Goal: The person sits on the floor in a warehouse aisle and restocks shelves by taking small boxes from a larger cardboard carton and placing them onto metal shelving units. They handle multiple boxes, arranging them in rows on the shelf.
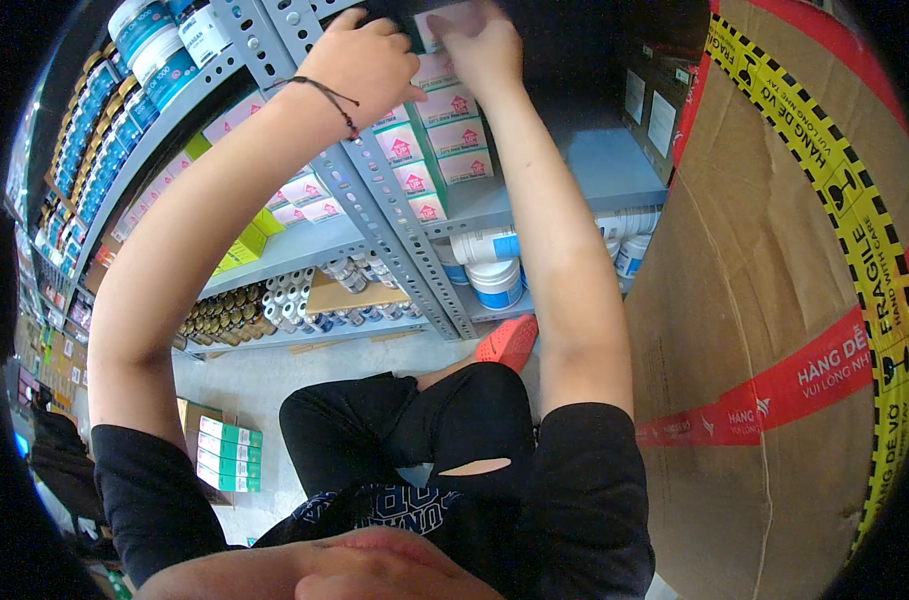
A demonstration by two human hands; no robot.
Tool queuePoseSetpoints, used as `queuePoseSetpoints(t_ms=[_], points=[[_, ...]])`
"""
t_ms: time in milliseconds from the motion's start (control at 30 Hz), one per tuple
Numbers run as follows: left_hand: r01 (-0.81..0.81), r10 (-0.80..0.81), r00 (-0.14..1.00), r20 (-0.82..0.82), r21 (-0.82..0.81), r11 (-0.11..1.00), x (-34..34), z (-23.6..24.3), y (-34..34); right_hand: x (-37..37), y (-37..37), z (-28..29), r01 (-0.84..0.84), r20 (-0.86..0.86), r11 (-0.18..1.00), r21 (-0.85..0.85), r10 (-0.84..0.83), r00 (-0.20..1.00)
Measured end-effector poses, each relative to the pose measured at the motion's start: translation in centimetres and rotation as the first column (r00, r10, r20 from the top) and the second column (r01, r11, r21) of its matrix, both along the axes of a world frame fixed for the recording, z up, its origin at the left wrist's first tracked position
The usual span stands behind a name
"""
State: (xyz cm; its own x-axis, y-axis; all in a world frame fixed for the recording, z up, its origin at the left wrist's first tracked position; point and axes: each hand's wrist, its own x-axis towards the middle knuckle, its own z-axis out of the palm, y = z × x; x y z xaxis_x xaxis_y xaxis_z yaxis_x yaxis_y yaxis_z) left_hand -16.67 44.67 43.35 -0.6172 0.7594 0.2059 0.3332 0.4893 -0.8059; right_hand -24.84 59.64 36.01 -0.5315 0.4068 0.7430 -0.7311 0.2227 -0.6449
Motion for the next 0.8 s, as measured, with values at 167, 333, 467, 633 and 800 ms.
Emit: queuePoseSetpoints(t_ms=[167, 333, 467, 633, 800], points=[[0.184, -0.189, 0.975, -0.116, -0.055, 0.981, 2.5, 0.1, -1.5, 0.7, -1.6, -0.5, 0.148, -0.061, 0.982, 0.12, -0.141, 0.988], [0.372, -0.362, 0.915, -0.177, 0.026, 0.928, -0.4, -2.8, -3.0, -0.3, -2.2, -0.3, 0.084, 0.08, 0.991, 0.107, -0.093, 0.992], [0.448, -0.419, 0.876, -0.238, 0.083, 0.89, -0.5, -4.1, -3.3, -0.5, -2.0, -0.6, 0.148, 0.077, 0.979, 0.139, -0.159, 0.984], [0.545, -0.47, 0.778, -0.418, 0.074, 0.835, -0.3, -6.3, -3.9, -1.0, -1.3, -2.9, 0.32, -0.053, 0.911, 0.261, -0.318, 0.947], [0.583, -0.587, 0.806, -0.075, 0.278, 0.764, 7.0, -12.6, -9.3, 3.5, -4.6, -11.6, 0.409, -0.306, 0.877, 0.253, -0.329, 0.893]])
